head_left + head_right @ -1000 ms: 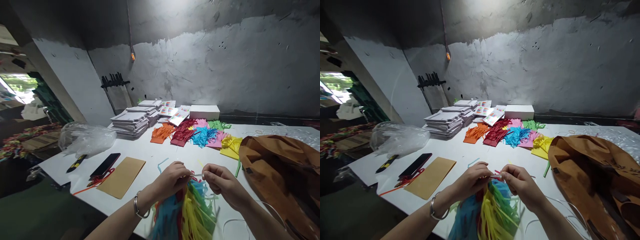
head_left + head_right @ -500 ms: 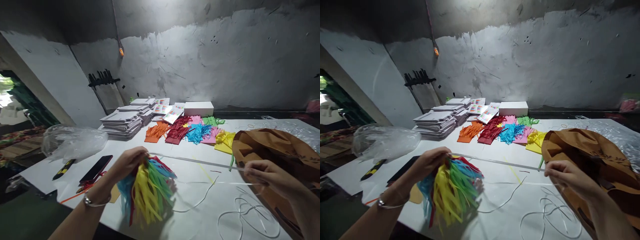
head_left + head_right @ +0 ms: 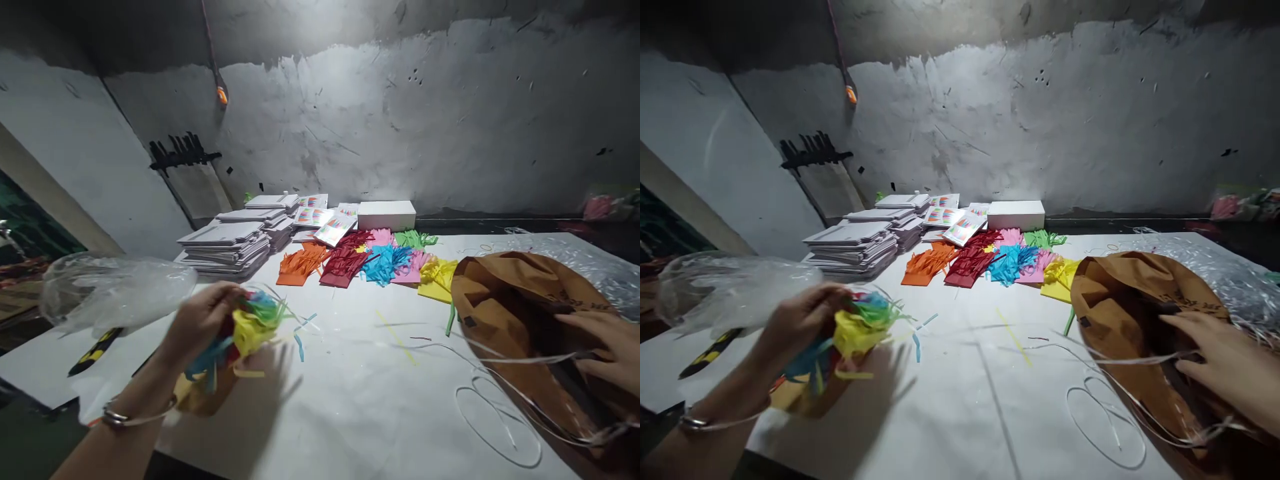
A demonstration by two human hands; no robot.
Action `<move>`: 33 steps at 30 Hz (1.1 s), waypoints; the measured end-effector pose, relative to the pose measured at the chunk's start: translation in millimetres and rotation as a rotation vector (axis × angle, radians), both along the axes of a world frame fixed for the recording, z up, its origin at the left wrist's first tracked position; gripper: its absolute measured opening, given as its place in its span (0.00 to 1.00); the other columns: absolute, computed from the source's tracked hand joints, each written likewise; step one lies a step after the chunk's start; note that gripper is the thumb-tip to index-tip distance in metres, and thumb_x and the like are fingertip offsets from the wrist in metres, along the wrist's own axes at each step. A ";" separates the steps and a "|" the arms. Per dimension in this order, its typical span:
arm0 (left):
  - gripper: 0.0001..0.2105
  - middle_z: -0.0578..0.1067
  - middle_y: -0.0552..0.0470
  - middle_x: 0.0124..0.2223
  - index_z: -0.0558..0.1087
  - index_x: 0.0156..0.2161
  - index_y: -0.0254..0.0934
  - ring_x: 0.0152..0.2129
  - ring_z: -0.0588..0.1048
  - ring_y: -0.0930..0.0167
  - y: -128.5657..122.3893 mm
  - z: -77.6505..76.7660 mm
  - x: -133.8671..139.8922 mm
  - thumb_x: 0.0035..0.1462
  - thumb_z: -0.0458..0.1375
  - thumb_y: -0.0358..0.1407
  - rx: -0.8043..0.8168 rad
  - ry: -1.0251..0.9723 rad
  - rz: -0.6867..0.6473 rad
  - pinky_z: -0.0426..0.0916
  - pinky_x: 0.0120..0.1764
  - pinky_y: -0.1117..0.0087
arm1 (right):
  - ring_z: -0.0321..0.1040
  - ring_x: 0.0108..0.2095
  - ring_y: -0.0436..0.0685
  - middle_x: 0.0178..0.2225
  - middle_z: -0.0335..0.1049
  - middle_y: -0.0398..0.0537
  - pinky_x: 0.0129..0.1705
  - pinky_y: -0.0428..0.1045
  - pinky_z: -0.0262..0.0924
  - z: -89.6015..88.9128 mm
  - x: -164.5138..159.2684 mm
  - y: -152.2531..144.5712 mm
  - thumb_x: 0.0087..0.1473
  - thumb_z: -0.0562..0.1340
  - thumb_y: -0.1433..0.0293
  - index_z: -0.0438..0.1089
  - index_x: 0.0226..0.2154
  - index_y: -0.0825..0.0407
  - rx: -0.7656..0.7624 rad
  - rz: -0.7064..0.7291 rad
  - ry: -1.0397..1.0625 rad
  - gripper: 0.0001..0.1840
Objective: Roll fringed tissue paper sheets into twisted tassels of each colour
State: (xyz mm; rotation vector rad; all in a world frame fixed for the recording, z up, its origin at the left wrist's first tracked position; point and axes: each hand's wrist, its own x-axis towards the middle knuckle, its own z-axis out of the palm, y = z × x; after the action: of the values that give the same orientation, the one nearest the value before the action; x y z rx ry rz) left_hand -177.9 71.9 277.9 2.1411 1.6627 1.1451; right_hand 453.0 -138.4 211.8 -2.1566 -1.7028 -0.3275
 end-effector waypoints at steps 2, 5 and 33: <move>0.11 0.79 0.50 0.34 0.75 0.33 0.38 0.32 0.75 0.65 -17.6 -7.9 34.0 0.58 0.56 0.43 -0.007 0.072 -0.196 0.71 0.38 0.68 | 0.70 0.54 0.70 0.54 0.73 0.58 0.56 0.61 0.62 15.5 -70.5 17.9 0.44 0.61 0.62 0.79 0.46 0.47 0.060 0.173 0.262 0.25; 0.14 0.78 0.48 0.35 0.75 0.34 0.38 0.33 0.76 0.66 -43.9 -20.1 84.4 0.65 0.49 0.38 -0.009 0.182 -0.494 0.71 0.39 0.68 | 0.69 0.54 0.64 0.52 0.74 0.54 0.55 0.57 0.63 30.3 -187.2 42.8 0.59 0.62 0.58 0.77 0.47 0.43 0.106 0.535 0.562 0.16; 0.40 0.66 0.34 0.63 0.60 0.66 0.39 0.59 0.67 0.54 -80.2 -48.9 147.3 0.51 0.71 0.44 -0.100 -0.302 -0.985 0.66 0.59 0.56 | 0.66 0.28 0.56 0.26 0.70 0.45 0.32 0.49 0.62 -41.1 -307.9 77.1 0.59 0.61 0.57 0.73 0.27 0.51 -0.098 0.883 1.014 0.17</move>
State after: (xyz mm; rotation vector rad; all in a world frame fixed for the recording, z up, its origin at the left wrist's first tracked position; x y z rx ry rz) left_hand -30.6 -8.3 229.0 2.1234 0.3872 0.9362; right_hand 145.2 -61.2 170.7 -1.0275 -1.7454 0.9238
